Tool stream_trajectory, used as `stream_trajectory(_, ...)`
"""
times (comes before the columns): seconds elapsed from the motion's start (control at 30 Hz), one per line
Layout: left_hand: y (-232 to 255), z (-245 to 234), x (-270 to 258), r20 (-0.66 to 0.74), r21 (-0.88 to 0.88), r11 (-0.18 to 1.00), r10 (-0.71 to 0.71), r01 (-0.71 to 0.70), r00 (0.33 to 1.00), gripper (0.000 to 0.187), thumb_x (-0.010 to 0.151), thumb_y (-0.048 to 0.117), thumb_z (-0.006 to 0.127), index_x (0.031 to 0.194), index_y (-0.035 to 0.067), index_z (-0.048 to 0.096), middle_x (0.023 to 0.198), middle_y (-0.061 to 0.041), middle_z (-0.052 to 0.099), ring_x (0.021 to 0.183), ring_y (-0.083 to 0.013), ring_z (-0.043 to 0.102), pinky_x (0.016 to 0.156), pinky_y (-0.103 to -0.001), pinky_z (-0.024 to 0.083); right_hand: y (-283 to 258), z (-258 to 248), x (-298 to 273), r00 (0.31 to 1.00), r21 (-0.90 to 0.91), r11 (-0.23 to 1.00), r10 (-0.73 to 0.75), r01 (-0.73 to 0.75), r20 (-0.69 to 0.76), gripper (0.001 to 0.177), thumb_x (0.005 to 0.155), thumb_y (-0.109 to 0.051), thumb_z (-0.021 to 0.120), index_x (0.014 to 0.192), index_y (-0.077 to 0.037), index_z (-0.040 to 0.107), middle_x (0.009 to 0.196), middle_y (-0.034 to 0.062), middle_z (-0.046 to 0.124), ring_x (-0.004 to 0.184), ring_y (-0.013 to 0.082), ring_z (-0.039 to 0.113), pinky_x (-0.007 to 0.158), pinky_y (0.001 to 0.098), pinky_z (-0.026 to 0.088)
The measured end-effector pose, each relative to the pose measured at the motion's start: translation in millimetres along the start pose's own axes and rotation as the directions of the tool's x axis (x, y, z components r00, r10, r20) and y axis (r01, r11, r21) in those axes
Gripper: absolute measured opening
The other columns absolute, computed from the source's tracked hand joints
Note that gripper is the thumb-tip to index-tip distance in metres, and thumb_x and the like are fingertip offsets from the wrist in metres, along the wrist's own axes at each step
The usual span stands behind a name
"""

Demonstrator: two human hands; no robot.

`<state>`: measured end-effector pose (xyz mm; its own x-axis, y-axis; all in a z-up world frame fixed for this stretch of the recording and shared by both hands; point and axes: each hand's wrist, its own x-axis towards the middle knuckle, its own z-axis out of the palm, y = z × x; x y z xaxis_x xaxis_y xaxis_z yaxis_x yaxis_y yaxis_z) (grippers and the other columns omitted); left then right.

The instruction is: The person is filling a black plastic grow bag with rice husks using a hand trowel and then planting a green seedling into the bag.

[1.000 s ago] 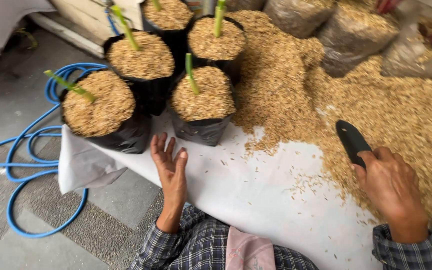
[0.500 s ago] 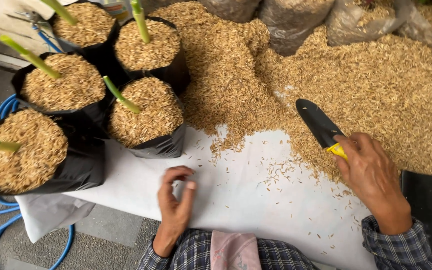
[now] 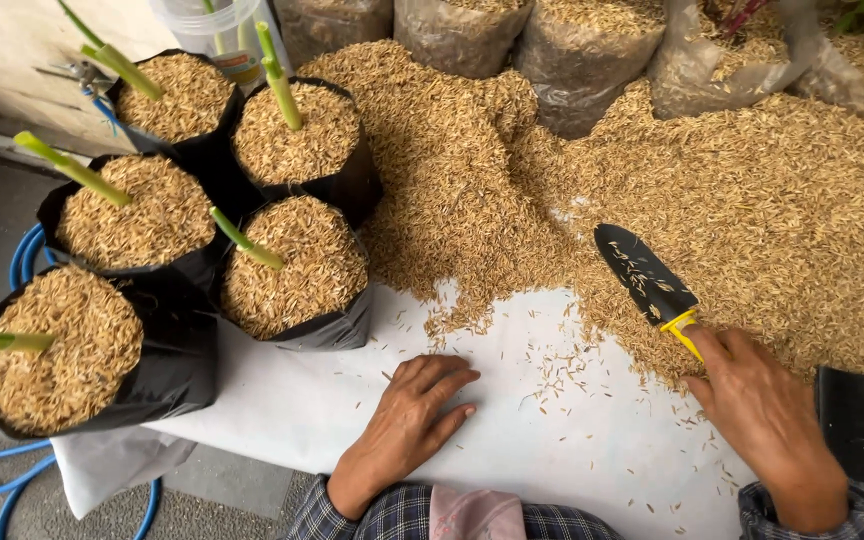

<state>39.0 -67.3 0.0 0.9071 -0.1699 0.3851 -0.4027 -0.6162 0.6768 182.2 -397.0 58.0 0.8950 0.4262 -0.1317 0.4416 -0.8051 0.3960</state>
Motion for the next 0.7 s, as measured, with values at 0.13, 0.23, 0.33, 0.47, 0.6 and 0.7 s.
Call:
stream_trajectory(0.13,-1.5,-1.9,-2.3,-0.044,-0.009,1.000,0.003,-0.004,0.999,0.027,0.096,0.022,0.055,0.117,0.004,0.057,0.114,-0.013,0.061,0.101,-0.0294,0.058,0.088,-0.041,0.045,-4.8,0.6,0.5,0.998,0.450,0.891,0.066,-0.062,0.007,0.061,0.088,-0.009,0.050,0.146,-0.016,0.035,0.115,0.0175,0.056,0.083,0.0342,0.063,0.071,0.0476,0.057)
stream_trajectory(0.23,-1.7,-4.2,-3.0,-0.075,0.016,1.000,0.018,-0.017,0.997,0.026,0.097,0.020,0.055,0.117,0.004,0.057,0.112,-0.014,0.061,0.100,-0.0299,0.059,0.088,-0.041,0.046,-2.1,-6.8,-1.4,0.997,0.676,0.736,0.070,-0.042,-0.014,0.067,0.085,-0.021,0.051,0.149,-0.009,0.034,0.133,0.0238,0.053,0.105,0.0394,0.060,0.085,0.0510,0.048)
stream_trajectory(0.33,-1.8,-4.8,-5.0,-0.076,0.024,0.999,0.033,-0.031,0.997,0.026,0.097,0.019,0.055,0.117,0.002,0.057,0.110,-0.014,0.062,0.100,-0.0300,0.059,0.088,-0.041,0.046,-26.1,-2.2,-8.4,0.991,0.811,0.575,-0.004,0.109,-0.130,0.065,0.087,-0.025,0.052,0.147,-0.007,0.038,0.135,0.0191,0.054,0.110,0.0283,0.060,0.089,0.0385,0.045)
stream_trajectory(0.47,-2.1,-4.6,-4.1,-0.065,0.042,0.998,0.047,-0.045,0.997,0.025,0.098,0.020,0.053,0.116,0.003,0.058,0.110,-0.014,0.062,0.099,-0.0294,0.059,0.088,-0.041,0.046,-91.1,-21.5,2.7,0.881,0.814,0.362,-0.313,0.455,-0.353,0.056,0.092,-0.018,0.050,0.144,-0.004,0.036,0.139,0.0207,0.050,0.120,0.0287,0.056,0.105,0.0371,0.040)
stream_trajectory(0.6,-3.8,-3.8,-6.2,-0.048,0.047,0.999,0.026,-0.024,0.999,0.026,0.098,0.021,0.053,0.117,0.004,0.058,0.110,-0.014,0.062,0.101,-0.0296,0.058,0.090,-0.041,0.045,-131.5,-23.4,42.7,0.881,0.798,0.455,-0.432,0.396,-0.191,0.057,0.096,-0.025,0.044,0.150,-0.013,0.029,0.109,0.0112,0.057,0.095,0.0262,0.059,0.085,0.0362,0.043)
stream_trajectory(0.7,-5.1,-3.8,-7.4,-0.039,0.050,0.999,0.017,-0.015,0.999,0.027,0.098,0.022,0.053,0.116,0.003,0.059,0.111,-0.013,0.061,0.101,-0.0294,0.058,0.090,-0.040,0.045,-142.8,-20.0,65.2,0.874,0.676,0.565,-0.393,0.474,-0.285,0.058,0.096,-0.015,0.048,0.149,-0.005,0.027,0.099,0.0148,0.051,0.061,0.0274,0.056,0.054,0.0444,0.047)
